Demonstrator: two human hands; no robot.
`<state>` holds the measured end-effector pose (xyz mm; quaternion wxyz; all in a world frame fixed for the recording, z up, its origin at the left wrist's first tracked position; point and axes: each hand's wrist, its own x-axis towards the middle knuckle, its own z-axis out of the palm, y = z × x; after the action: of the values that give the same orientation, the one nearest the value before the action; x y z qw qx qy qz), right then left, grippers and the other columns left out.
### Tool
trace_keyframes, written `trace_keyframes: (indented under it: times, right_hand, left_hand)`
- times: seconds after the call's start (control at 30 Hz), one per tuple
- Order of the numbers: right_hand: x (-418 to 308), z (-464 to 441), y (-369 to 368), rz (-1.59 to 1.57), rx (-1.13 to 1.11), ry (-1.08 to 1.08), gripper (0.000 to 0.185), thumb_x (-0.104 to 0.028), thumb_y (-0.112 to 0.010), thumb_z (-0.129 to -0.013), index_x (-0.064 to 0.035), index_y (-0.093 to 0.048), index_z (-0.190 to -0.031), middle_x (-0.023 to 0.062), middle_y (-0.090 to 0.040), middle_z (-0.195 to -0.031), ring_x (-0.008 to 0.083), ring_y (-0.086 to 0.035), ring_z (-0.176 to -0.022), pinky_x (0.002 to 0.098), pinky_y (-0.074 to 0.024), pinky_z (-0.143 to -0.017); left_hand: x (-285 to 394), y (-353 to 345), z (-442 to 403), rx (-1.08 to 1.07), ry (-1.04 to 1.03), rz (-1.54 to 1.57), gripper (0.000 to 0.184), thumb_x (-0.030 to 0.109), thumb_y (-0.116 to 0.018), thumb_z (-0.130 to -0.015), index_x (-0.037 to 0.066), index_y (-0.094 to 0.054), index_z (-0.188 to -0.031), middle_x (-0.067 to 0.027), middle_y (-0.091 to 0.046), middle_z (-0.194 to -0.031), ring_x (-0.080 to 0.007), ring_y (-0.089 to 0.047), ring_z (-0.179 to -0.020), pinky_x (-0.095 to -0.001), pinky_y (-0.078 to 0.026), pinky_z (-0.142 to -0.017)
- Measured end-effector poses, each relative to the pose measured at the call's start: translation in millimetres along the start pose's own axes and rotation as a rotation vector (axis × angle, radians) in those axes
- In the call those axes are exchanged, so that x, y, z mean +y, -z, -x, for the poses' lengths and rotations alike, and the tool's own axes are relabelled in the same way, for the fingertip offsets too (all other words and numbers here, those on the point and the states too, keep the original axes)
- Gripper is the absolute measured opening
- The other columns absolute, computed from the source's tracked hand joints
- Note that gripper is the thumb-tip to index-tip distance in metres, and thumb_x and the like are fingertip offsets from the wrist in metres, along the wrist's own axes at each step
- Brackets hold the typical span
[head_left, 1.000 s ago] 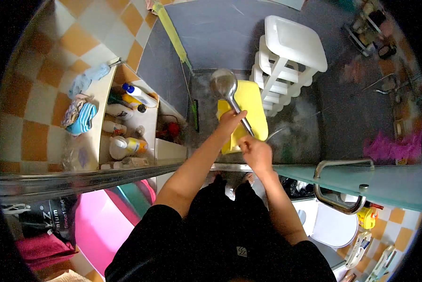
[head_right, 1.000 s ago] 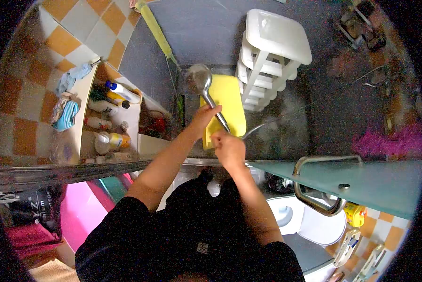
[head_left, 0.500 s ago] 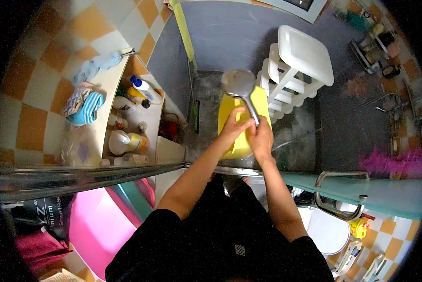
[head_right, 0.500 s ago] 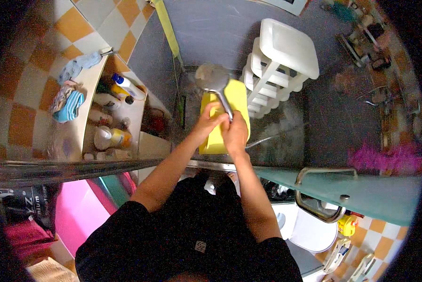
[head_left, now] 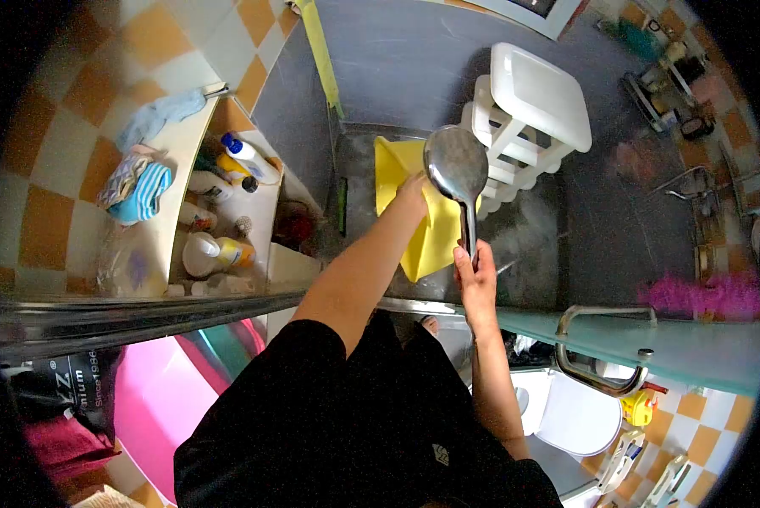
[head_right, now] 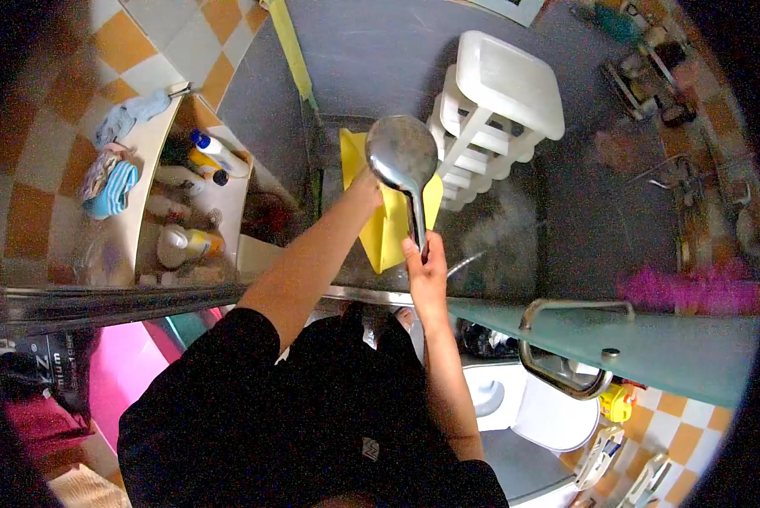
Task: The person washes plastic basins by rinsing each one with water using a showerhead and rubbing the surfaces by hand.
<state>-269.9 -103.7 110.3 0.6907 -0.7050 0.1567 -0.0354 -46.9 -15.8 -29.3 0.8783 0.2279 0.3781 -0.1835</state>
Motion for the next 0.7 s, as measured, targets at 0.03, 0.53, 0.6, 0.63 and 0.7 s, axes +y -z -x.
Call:
trace_keyframes:
  times: [0.03,0.53,0.6,0.63,0.7]
  right_hand:
    - [2,1,2,0.020,0.018,0.020,0.022,-0.026,-0.065,-0.097,-0.0072,-0.055,-0.104,-0.0067,-0.043,-0.071,0.0039,-0.040,-0.062,0.0217,-0.0329,-0.055]
    - [33,-5,60,0.073,0.266,0.050,0.021,-0.028,-0.063,-0.099,-0.0093,-0.056,-0.102,-0.0053,-0.048,-0.068,0.0043,-0.043,-0.056,0.0222,-0.0339,-0.050]
    - [27,-6,60,0.044,0.250,0.029,0.022,-0.030,-0.064,-0.098,-0.0095,-0.057,-0.104,-0.0046,-0.049,-0.069,0.0047,-0.043,-0.057,0.0223,-0.0339,-0.050]
    - [26,-5,58,0.016,0.214,0.011,0.022,-0.029,-0.064,-0.098,-0.0097,-0.057,-0.104,-0.0051,-0.049,-0.070,0.0044,-0.044,-0.058,0.0220,-0.0341,-0.051]
    - [21,-5,51,-0.038,0.139,-0.027,0.022,-0.029,-0.064,-0.098,-0.0102,-0.056,-0.106,-0.0060,-0.048,-0.072,0.0039,-0.045,-0.060,0.0215,-0.0346,-0.051]
  left_hand:
    - [1,-8,-3,0.032,0.001,0.040,0.045,0.021,-0.061,-0.087,0.010,-0.055,-0.130,-0.0151,-0.062,-0.120,-0.0339,-0.063,-0.108,-0.0499,-0.050,-0.098]
    - [27,30,22,0.242,-0.029,0.098,0.058,0.055,-0.047,-0.095,0.014,-0.050,-0.137,-0.0069,-0.062,-0.128,-0.0286,-0.058,-0.121,-0.0519,-0.045,-0.104]
    - [22,48,27,0.250,-0.003,0.097,0.061,0.060,-0.046,-0.096,0.015,-0.049,-0.138,-0.0058,-0.062,-0.129,-0.0278,-0.058,-0.123,-0.0522,-0.045,-0.105]
    - [18,58,28,0.248,0.009,0.100,0.062,0.062,-0.045,-0.097,0.015,-0.048,-0.138,-0.0052,-0.062,-0.130,-0.0275,-0.057,-0.124,-0.0523,-0.045,-0.105]
    - [12,70,22,0.206,0.071,0.117,0.068,0.066,-0.042,-0.095,0.015,-0.048,-0.139,-0.0039,-0.060,-0.133,-0.0279,-0.058,-0.124,-0.0548,-0.046,-0.103]
